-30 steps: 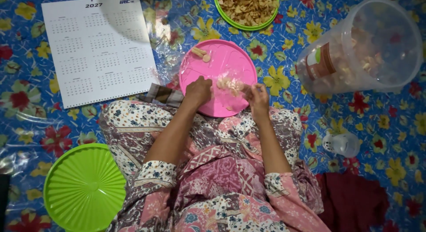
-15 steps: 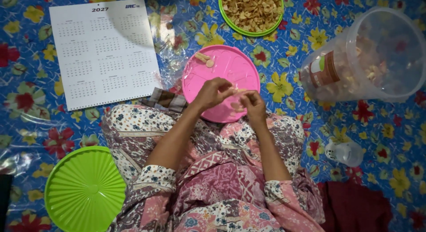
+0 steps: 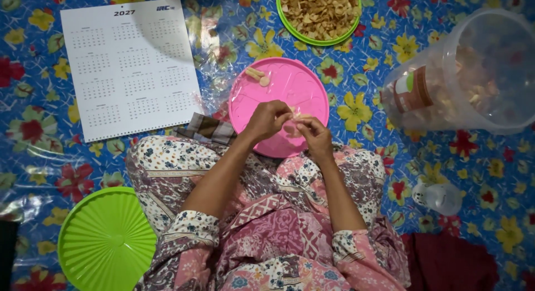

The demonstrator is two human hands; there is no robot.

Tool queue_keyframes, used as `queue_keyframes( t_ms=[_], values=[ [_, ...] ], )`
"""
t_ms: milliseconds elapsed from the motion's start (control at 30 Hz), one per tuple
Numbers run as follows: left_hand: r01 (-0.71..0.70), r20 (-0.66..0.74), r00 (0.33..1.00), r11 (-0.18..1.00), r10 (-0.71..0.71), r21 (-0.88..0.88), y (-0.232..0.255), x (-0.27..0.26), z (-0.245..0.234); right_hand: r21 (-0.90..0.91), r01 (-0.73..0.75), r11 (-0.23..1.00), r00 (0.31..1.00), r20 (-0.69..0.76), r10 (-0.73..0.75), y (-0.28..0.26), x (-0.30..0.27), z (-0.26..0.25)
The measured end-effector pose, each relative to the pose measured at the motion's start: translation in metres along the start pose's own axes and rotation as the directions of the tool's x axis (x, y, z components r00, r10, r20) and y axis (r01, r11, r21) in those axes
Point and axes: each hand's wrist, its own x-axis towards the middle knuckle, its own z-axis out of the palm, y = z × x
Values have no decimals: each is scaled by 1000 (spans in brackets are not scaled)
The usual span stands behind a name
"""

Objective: Packaging small food items from a plate into a plastic bag

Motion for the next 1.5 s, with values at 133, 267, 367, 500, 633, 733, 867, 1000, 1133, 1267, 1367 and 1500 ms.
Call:
queue_keyframes(
  t_ms=[133,267,367,500,633,733,867,1000,1133,1267,1367,1500],
  values=[
    [-25,14,1000,997,26,-69,9,-1,-1,-118,76,990,997,0,-77,16,5,-6],
    [-29,67,997,999,30,-24,15,-5,-2,-134,77,988,997,8,-77,2,-2,-3],
    [-74,88,994,996,70,40,11,-6,0,-164,104,981,995,22,-102,5,-4,-5],
    [-104,144,985,992,92,73,3,-8,6,-250,191,949,981,76,-177,-1,-5,-4],
    [-111,158,983,990,96,91,9,-9,2,-311,229,922,973,90,-211,-5,-10,-3],
    [-108,158,983,988,90,107,2,-12,6,-323,216,922,976,77,-201,7,-12,-6],
    [-101,130,988,984,82,146,3,-13,6,-290,223,931,975,79,-208,7,-13,-4],
    [-85,95,993,984,71,155,-3,-12,5,-225,181,957,983,48,-174,4,-18,-1],
    [-44,47,998,990,38,135,-1,-15,-3,-269,179,946,983,22,-180,20,-16,-8],
    [-83,13,997,990,82,117,-7,-15,5,-308,211,928,976,9,-219,29,-17,-11],
    [-90,29,996,989,87,121,-10,-15,5,-313,217,924,973,-9,-232,33,-16,-13],
    [-67,27,998,992,65,104,-25,-11,11,-321,227,919,969,-18,-246,34,-15,-14]
  ],
)
